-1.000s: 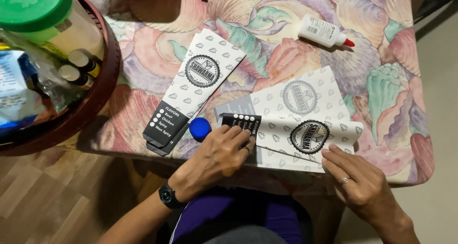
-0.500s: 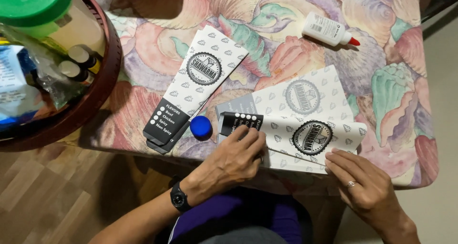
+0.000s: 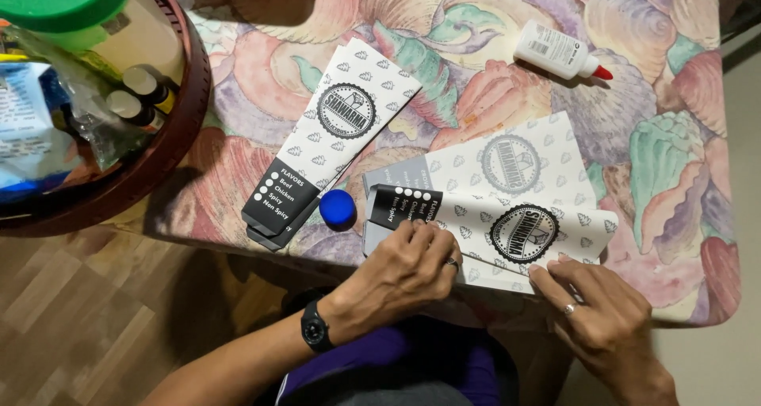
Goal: The person folds printed paper sheets into small rectangular packets on a table. They repeatedly fold the edges, crease the folds, and stack the finished packets. A blue bottle cap and a glue bottle are visible on the table but not used.
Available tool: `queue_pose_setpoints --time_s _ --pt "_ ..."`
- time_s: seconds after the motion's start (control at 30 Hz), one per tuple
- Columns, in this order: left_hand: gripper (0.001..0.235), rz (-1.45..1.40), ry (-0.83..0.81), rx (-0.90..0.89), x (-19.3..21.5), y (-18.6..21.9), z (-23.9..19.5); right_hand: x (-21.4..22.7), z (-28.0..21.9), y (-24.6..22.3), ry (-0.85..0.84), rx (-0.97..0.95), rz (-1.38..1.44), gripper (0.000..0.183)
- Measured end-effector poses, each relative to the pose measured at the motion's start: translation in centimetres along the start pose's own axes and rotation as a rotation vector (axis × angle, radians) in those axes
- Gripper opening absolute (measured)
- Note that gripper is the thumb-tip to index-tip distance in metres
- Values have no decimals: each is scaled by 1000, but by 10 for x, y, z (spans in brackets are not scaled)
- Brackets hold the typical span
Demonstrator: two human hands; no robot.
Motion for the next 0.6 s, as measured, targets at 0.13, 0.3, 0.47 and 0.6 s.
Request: queue_pose_setpoints --time_s 0.13,0.3,0.47,0.6 --pt "32 -74 -52 20 15 -2 10 -1 3 0 -65 -23 1 36" --pt "33 -270 2 29 18 -10 12 -2 -2 1 -31 22 36 44" --pt "19 -338 49 67 8 -13 8 1 2 -1 4 41 61 30" --pt "9 -204 13 89 -3 -14 6 3 6 -3 19 64 34 28"
Point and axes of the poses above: each hand's wrist, its own z-axis towards the middle knuckle, its own x-axis out of the back of the hand, y = z × x, the point moved 9 cm from there along z, towards the middle knuckle, and after that the axes turned 14 degrees about x, right-handed, at the moved point
